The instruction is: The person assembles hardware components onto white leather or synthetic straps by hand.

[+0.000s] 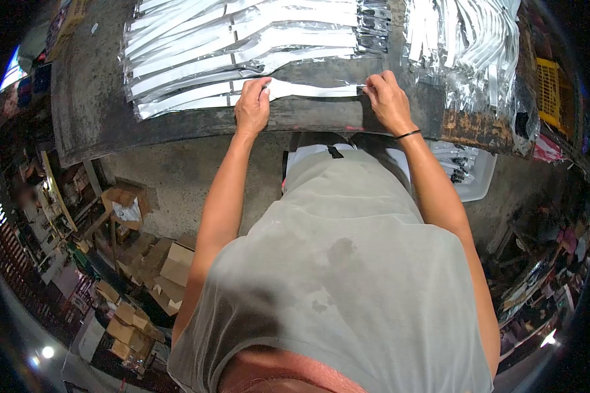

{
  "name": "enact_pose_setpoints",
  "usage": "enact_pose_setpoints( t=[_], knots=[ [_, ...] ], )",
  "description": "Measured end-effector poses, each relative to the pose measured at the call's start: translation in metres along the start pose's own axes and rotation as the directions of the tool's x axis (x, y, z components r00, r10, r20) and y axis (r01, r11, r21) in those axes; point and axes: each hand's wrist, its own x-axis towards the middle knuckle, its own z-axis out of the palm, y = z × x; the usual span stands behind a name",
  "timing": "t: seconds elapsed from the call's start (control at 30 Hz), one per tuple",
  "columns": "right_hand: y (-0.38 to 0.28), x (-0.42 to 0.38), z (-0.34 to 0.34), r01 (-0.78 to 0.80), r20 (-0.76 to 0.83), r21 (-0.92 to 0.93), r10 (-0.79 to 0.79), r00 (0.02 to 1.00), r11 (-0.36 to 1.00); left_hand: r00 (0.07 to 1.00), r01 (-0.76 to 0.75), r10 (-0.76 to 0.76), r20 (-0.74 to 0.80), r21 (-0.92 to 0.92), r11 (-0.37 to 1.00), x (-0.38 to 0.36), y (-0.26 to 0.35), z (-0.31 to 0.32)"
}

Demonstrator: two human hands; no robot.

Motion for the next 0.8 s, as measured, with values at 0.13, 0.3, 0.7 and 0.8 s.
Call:
enact_pose_setpoints(
  t=[0.13,0.3,0.7,0.8],
  knots=[
    [-0.005,0.001,-0.005,-0.007,-0.006,0.035,0.007,1.000,0.999,1.000,0.006,-0.006,0.002,-0.002,1.000,0.001,0.001,0.000],
    [-0.002,0.004,-0.006,0.006,-0.017,0.036,-0.006,1.000,0.999,1.000,-0.026,0.026,-0.013,0.001,1.000,0.000,-0.007,0.003],
    [0.012,0.020,0.010,-0.025,-0.119,0.034,0.029,0.992,0.999,0.913,0.362,-0.216,-0.347,0.440,0.822,-0.040,-0.063,-0.037],
    [0.011,0.023,0.012,0.003,-0.160,0.001,-0.002,0.987,1.000,0.879,0.465,-0.351,-0.324,0.409,0.785,-0.036,-0.072,-0.059]
  ],
)
